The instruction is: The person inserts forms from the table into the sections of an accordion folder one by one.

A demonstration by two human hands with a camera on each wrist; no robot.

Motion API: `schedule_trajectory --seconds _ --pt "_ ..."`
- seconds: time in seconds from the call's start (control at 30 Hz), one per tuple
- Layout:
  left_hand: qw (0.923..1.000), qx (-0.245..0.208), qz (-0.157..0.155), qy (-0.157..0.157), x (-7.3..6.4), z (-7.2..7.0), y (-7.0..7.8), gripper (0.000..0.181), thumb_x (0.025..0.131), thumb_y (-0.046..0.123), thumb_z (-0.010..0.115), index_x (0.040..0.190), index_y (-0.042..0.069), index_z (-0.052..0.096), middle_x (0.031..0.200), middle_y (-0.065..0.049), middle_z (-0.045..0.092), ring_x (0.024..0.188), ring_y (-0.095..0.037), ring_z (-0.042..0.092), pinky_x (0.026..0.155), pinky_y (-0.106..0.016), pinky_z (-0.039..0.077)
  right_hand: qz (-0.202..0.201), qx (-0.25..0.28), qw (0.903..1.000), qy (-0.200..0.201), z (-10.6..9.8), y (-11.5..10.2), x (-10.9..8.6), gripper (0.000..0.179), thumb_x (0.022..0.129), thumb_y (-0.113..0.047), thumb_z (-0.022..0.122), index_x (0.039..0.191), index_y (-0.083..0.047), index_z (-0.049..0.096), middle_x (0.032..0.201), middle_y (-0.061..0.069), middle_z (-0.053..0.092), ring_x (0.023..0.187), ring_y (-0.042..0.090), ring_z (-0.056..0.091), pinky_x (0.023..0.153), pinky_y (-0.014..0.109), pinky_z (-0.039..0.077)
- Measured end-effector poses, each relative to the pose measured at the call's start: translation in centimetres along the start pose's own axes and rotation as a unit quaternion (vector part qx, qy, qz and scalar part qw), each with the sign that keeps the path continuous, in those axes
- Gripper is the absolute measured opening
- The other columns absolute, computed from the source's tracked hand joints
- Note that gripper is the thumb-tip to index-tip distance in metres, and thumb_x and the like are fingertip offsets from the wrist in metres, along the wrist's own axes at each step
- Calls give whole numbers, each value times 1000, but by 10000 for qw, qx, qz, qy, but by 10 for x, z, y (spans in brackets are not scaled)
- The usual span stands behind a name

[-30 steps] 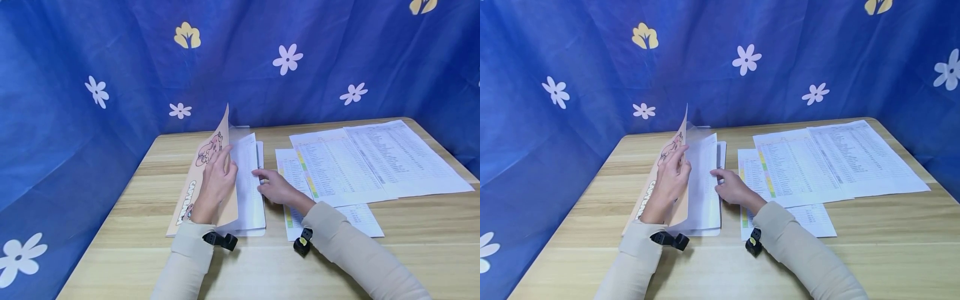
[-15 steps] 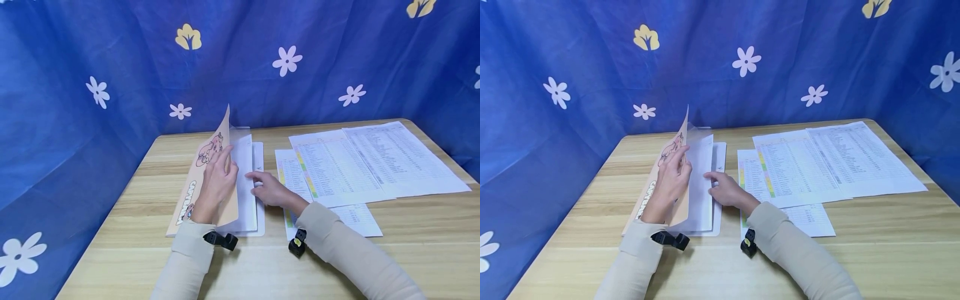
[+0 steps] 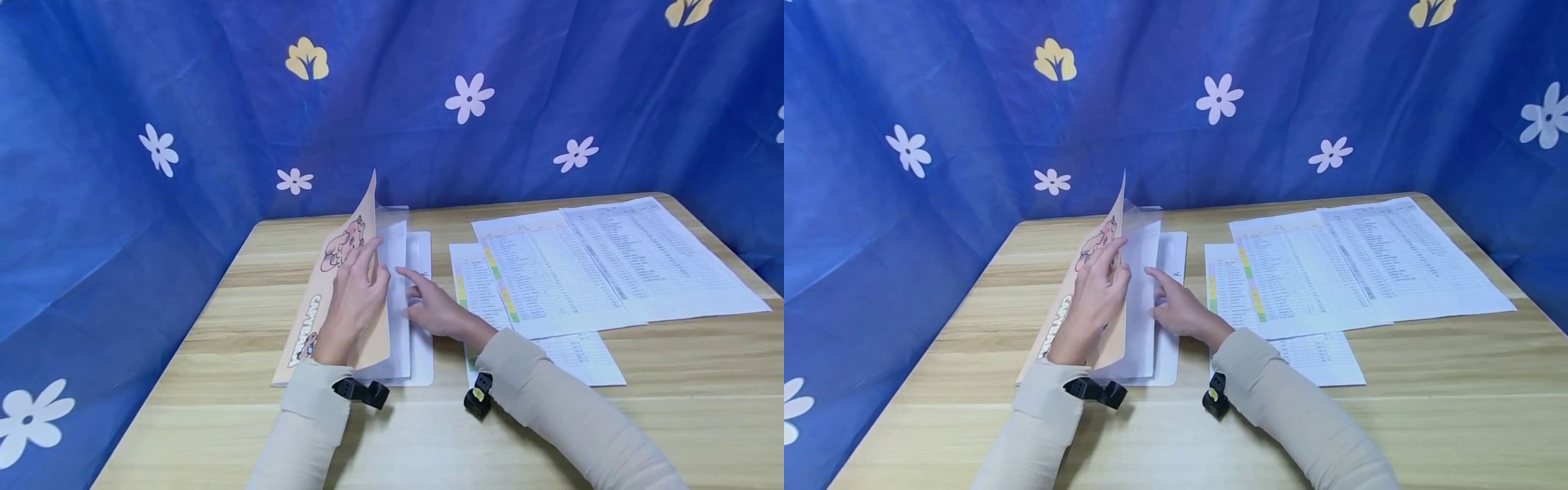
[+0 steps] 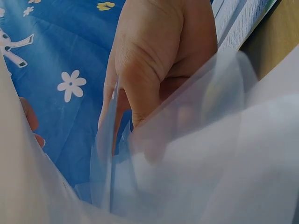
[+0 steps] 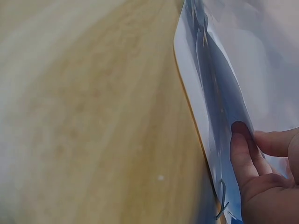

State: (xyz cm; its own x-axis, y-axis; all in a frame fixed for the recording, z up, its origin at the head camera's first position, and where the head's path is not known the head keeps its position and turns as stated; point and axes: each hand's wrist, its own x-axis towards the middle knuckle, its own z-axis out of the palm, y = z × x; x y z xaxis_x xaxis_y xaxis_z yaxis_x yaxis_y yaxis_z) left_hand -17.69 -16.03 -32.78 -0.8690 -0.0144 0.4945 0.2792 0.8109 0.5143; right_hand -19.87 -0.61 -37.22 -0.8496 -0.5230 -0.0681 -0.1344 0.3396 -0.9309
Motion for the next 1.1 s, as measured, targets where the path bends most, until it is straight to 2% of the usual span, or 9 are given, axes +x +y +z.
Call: schedule_trajectory --seconds 0.2,0.3,0.47,0.53,0.63,0.7,0.87,1.0,1.1 --pt "10000 11 4 -31 0 1 0 46 89 24 49 135 20 52 130 -12 55 120 -35 52 98 -48 44 6 -107 9999 12 1 1 2 78 86 4 49 150 -30 21 144 14 43 120 21 50 87 31 47" --pt "10000 25 -10 -52 0 1 0 47 89 25 48 136 20 51 131 -12 55 120 -35 52 98 -49 43 23 -222 9997 31 1 1 2 78 85 3 49 150 -30 21 142 14 45 113 20 54 85 30 47" --pt "10000 23 1 -39 -1 1 0 46 89 24 49 135 20 52 130 -12 55 120 -35 52 98 -49 43 126 -388 9991 75 -2 2 0 73 87 -4 55 149 -26 25 132 13 53 92 16 62 78 29 51" --pt "10000 12 14 -15 -1 1 -1 46 89 23 50 135 20 52 130 -12 56 121 -35 52 99 -48 43 255 -455 9986 120 -5 3 -1 69 88 -10 58 148 -26 28 130 10 54 94 16 64 78 29 52" --pt "10000 -11 37 42 0 2 -2 45 89 21 52 134 19 53 129 -12 56 122 -33 51 101 -46 42 399 -564 9974 207 -12 5 -4 64 89 -16 60 146 -26 33 129 5 54 99 17 62 77 28 52" --pt "10000 -24 45 81 1 2 -2 45 89 21 52 134 19 53 128 -11 57 122 -33 51 102 -46 41 419 -577 9971 260 -17 6 -7 60 91 -17 58 145 -25 35 128 4 55 98 18 62 71 30 54" --pt "9999 -42 59 75 1 3 -3 44 89 20 51 133 17 54 127 -12 57 120 -34 52 100 -47 43 238 -637 9970 360 -32 11 -15 50 94 -16 54 142 -17 41 123 7 56 81 17 64 53 32 53" --pt "9999 -47 99 44 1 4 -3 44 89 18 52 133 17 54 127 -13 57 120 -35 52 99 -48 43 193 -802 9954 478 -46 18 -21 46 95 -16 52 140 -13 43 123 8 56 79 17 62 51 31 52" --pt "9999 -46 116 42 1 5 -3 44 89 18 52 133 17 55 128 -12 57 120 -35 52 100 -48 42 214 -1060 9919 666 -57 24 -25 46 94 -18 52 139 -13 44 123 8 57 83 18 61 58 29 52"
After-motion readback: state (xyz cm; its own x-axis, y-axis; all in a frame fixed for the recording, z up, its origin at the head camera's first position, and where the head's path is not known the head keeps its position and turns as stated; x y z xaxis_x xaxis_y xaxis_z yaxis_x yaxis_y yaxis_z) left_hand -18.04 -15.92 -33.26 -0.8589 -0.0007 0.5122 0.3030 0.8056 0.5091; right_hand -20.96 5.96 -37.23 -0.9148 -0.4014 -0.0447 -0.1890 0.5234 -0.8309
